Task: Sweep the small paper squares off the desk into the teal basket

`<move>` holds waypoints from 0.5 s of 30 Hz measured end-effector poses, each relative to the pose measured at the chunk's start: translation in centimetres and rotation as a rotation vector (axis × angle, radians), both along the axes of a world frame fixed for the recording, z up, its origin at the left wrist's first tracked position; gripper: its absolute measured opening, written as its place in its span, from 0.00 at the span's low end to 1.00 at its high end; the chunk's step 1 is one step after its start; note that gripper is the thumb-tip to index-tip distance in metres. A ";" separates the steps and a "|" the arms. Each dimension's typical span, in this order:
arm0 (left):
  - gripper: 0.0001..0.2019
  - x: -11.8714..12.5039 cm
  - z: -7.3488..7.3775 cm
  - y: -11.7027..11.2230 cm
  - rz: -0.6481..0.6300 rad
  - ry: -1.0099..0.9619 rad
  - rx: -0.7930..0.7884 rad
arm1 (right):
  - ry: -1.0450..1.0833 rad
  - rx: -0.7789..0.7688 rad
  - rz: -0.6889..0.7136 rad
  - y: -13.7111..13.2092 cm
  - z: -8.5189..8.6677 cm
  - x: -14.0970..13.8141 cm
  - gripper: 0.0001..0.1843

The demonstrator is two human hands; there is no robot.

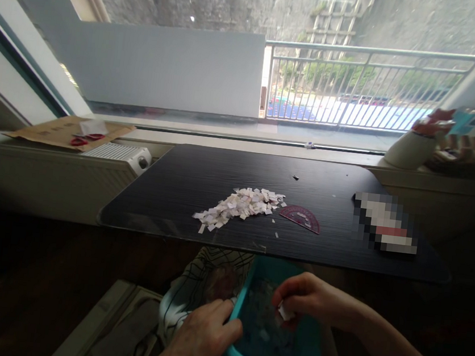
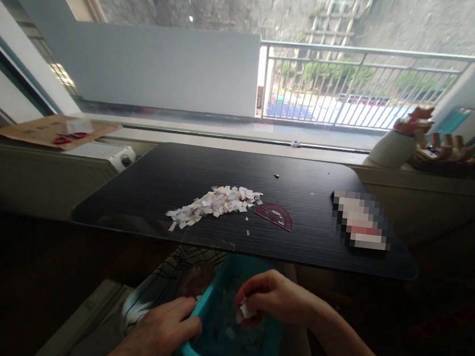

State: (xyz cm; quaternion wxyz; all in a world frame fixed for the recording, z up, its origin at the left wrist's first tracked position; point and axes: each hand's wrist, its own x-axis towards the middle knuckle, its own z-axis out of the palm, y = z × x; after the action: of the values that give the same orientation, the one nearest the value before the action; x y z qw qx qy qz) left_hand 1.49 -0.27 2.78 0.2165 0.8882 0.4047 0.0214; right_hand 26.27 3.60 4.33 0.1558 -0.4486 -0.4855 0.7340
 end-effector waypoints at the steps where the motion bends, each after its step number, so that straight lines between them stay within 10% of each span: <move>1: 0.09 0.0 0.0 0.0 0.005 -0.005 0.004 | 0.021 -0.017 -0.013 0.0 0.2 0.0 0.11; 15: 0.09 -0.1 0.3 0.0 -0.004 -0.020 -0.029 | 0.030 -0.010 -0.038 0.2 0.6 0.0 0.15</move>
State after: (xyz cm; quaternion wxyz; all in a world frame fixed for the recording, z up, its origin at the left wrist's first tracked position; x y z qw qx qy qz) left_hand 1.41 -0.26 3.10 0.2334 0.8855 0.4011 0.0238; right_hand 26.28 3.82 4.94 0.1745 -0.4475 -0.4708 0.7400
